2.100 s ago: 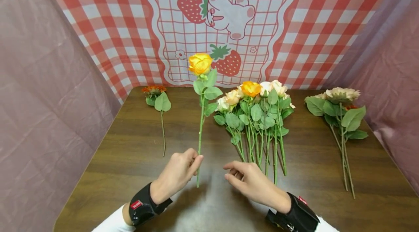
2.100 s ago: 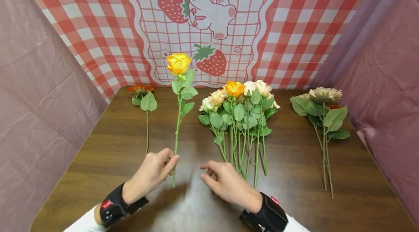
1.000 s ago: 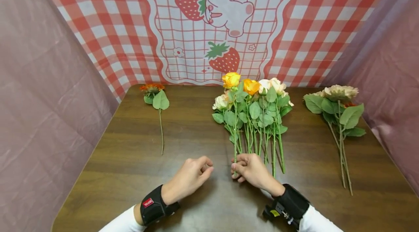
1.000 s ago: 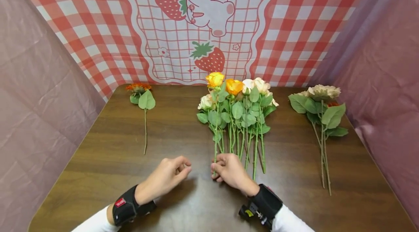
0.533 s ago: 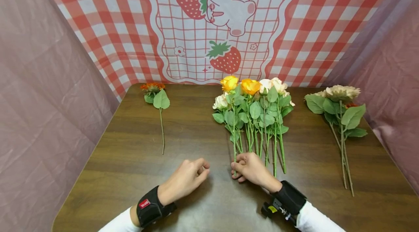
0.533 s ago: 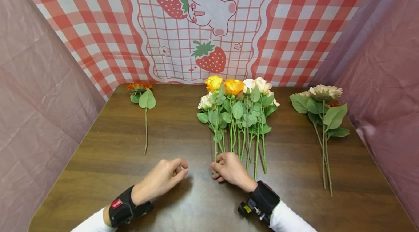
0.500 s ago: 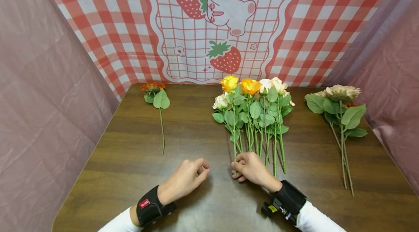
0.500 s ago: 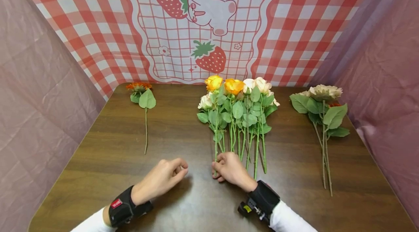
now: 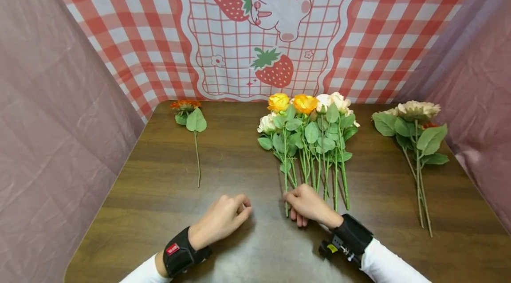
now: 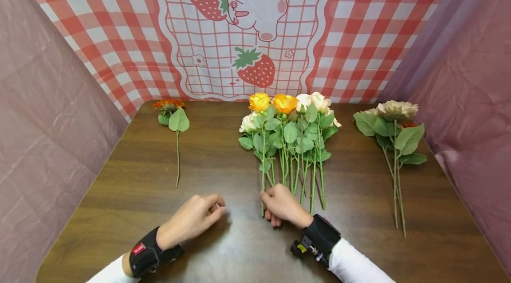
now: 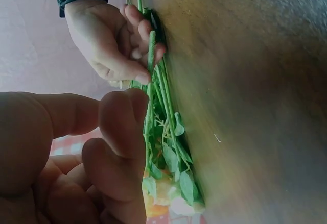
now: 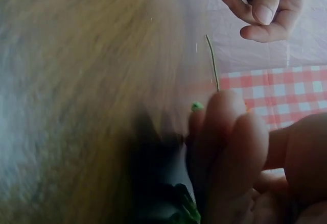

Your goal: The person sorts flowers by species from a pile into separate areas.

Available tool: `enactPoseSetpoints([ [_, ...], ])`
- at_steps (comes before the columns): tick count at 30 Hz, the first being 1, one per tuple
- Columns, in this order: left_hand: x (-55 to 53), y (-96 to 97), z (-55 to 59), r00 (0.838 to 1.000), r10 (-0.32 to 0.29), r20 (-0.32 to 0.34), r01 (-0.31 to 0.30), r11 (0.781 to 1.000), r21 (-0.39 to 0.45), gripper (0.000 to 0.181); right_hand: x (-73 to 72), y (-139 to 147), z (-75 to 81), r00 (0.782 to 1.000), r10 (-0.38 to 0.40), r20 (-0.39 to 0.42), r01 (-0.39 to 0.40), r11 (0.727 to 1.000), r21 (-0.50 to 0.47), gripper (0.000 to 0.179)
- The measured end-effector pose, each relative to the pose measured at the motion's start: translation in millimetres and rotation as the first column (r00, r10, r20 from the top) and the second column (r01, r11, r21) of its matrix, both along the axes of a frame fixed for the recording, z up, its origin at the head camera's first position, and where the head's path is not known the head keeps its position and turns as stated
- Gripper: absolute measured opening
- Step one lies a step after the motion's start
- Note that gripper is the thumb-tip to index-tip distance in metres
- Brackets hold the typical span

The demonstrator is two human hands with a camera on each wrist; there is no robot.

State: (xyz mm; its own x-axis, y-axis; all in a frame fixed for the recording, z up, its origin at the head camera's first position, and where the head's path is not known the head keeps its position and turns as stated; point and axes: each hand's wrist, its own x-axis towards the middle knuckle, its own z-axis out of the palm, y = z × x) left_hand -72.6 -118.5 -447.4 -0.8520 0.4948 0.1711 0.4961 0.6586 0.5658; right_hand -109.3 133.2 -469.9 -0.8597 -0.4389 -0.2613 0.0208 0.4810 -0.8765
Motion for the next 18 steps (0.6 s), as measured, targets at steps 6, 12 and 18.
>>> enactPoseSetpoints([
  [6, -5.9, -6.5, 2.8, 0.997, 0.074, -0.02, -0.075, 0.995, -0.071, 0.006, 3.8, 5.4, 1.4, 0.997, 0.083, 0.002, -0.083, 0.996, 0.038, 0.043],
  [12, -38.9, -40.7, 7.6, 0.947, 0.311, -0.079, -0.321, 0.923, -0.213, 0.011, 13.5, 8.0, 7.2, 0.991, 0.094, -0.091, -0.086, 0.992, 0.093, 0.039],
  [18, -78.2, -85.5, -2.7, 0.885, 0.466, -0.003, -0.438, 0.83, -0.346, 0.031, 27.2, 9.7, 12.3, 0.993, 0.08, -0.091, -0.072, 0.994, 0.088, 0.035],
])
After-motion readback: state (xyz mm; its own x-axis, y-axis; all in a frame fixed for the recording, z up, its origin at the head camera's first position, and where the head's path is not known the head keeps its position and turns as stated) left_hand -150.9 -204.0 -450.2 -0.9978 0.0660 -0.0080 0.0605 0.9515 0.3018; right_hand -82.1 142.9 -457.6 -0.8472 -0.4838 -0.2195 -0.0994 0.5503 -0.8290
